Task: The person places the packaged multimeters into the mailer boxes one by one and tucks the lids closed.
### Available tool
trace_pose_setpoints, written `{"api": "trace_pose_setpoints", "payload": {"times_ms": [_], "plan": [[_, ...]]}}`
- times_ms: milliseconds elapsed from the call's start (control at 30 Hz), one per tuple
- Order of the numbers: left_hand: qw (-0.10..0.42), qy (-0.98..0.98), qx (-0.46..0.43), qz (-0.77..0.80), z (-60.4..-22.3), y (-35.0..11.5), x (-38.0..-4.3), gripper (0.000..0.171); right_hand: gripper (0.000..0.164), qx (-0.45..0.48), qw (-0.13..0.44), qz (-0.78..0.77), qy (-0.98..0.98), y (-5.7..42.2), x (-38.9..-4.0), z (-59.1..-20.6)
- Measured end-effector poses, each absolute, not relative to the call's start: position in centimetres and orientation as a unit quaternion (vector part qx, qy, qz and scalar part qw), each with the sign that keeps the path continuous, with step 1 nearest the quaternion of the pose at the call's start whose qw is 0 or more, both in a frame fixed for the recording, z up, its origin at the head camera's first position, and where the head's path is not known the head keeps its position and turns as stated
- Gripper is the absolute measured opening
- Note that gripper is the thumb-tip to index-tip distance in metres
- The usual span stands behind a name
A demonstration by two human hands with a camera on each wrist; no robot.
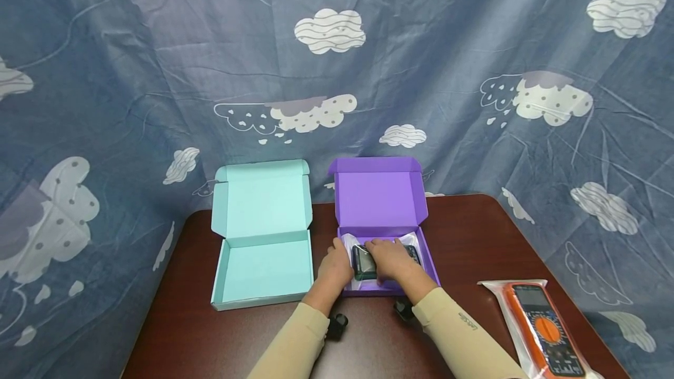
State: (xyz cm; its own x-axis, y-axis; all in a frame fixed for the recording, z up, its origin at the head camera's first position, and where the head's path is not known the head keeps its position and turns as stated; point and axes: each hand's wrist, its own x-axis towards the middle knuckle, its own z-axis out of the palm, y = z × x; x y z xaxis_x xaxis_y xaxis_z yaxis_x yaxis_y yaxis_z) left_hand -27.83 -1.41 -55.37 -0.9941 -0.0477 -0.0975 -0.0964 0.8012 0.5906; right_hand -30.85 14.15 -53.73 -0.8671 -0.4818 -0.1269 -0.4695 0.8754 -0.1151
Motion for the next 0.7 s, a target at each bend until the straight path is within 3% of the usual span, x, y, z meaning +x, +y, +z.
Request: {"api": "trace_pose_setpoints", "payload": {"times_ms": [700], "plan": [[0.04,0.948,-0.036,0.315,-55.64,-1.34,-28.21,0.071,0.088,-0.249,0.073,-0.041,0.965,14.1,-30.93,-53.58]]}}
